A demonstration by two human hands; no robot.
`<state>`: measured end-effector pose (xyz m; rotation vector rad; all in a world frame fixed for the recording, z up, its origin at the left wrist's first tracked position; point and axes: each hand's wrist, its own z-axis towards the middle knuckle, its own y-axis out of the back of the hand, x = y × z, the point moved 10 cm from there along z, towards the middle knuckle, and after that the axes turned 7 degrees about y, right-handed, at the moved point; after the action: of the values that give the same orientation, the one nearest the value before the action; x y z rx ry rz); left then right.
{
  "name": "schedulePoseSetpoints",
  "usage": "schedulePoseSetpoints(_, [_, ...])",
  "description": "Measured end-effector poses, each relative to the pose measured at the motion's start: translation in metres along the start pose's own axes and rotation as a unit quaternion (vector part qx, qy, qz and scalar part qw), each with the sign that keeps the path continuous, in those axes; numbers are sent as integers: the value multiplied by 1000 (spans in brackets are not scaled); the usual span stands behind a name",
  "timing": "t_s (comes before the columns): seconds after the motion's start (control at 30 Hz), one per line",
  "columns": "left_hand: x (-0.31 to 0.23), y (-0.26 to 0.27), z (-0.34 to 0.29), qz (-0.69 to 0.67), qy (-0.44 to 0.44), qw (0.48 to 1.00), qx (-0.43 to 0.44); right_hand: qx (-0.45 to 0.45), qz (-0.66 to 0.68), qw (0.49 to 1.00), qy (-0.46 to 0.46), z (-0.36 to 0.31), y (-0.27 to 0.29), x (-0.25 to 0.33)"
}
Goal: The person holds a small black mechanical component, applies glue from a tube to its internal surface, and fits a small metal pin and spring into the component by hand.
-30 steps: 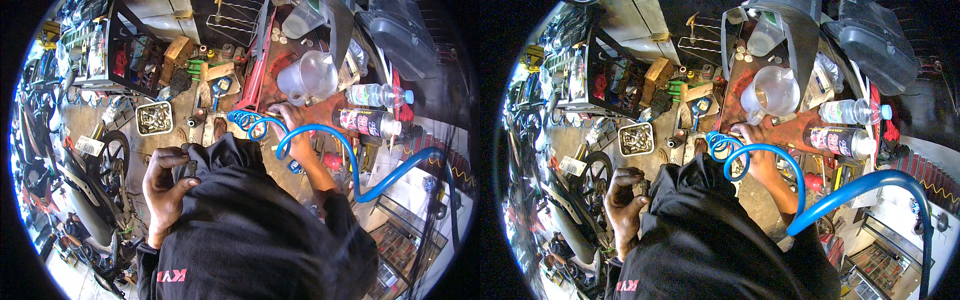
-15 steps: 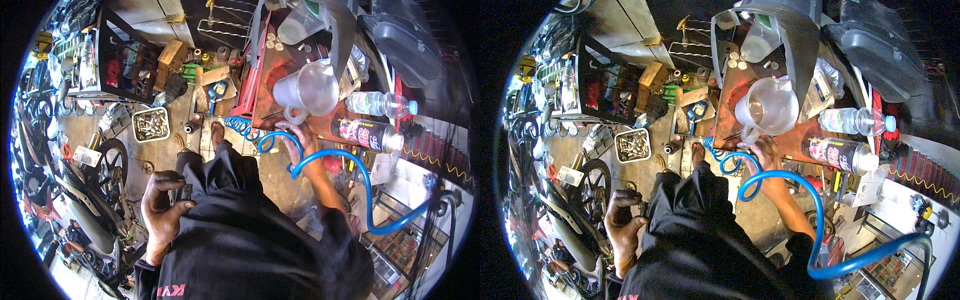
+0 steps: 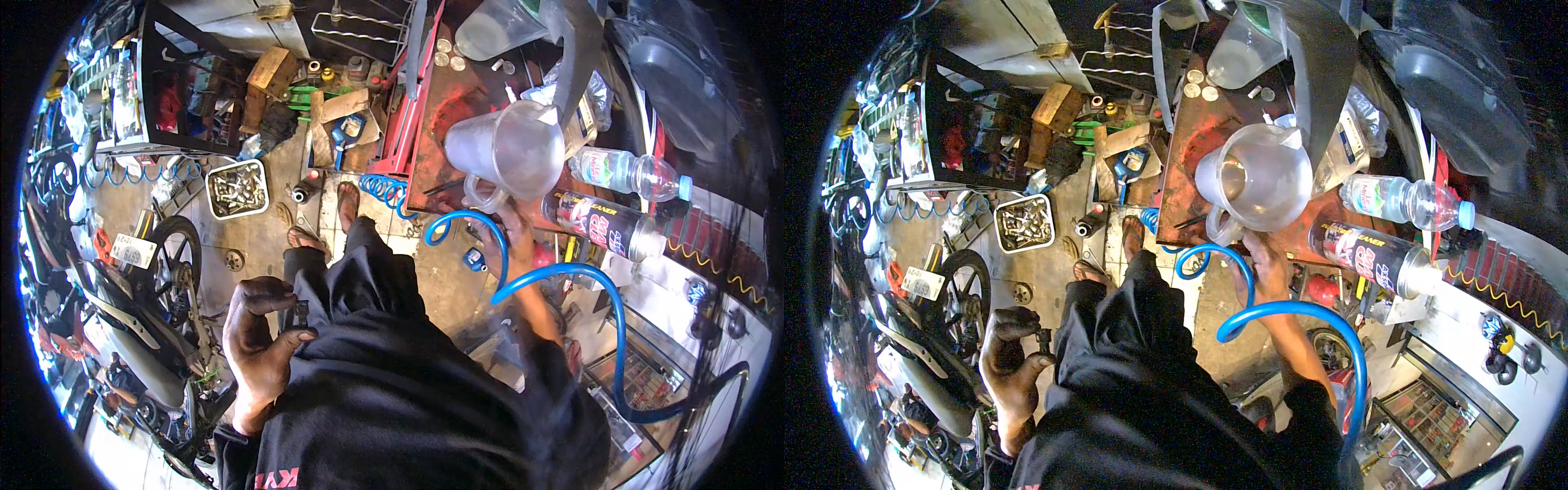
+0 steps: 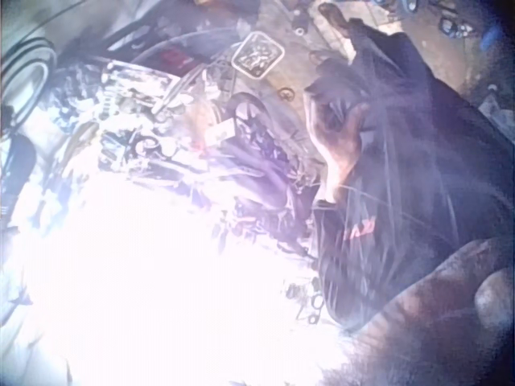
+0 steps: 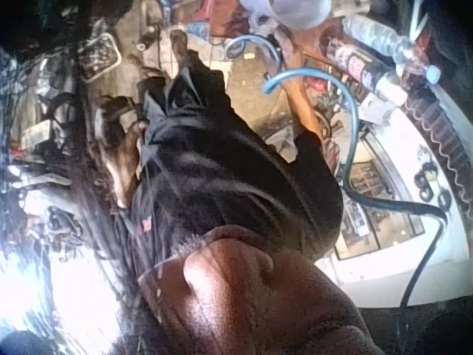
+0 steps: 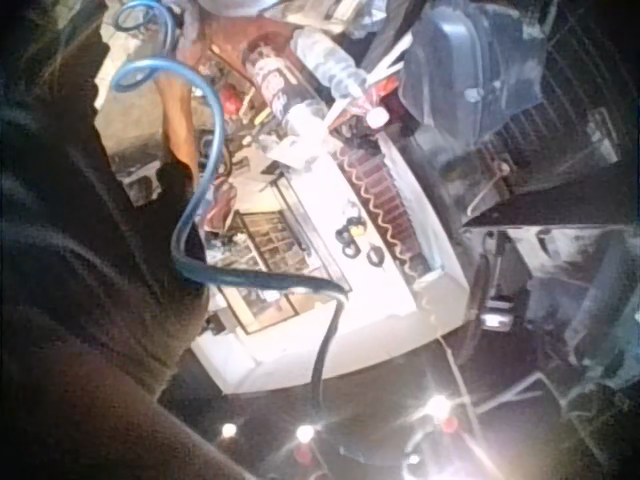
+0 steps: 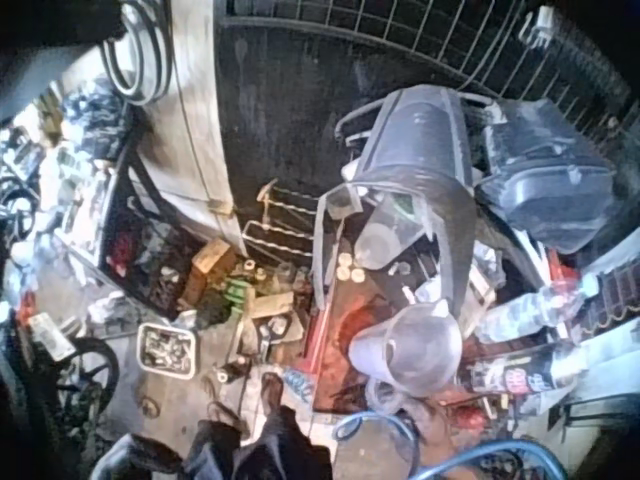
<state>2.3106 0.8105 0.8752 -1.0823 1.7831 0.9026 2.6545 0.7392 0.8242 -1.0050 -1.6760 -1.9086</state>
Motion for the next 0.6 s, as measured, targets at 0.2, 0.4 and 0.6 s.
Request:
schedulePoseSetpoints(0.2, [1,-5,-11,-8,15,1000,-26,62,122,991,-4,-27,1,-26])
schedulePoseSetpoints(0.4, [-15,-24,-6,-23,-44,998,40,38,267,945,-184,-91,13,-46])
schedulePoseSetpoints(0.6, [-29,-41,-14,-10,-85,990,108,21,465,874,-139,-115,-24,-7])
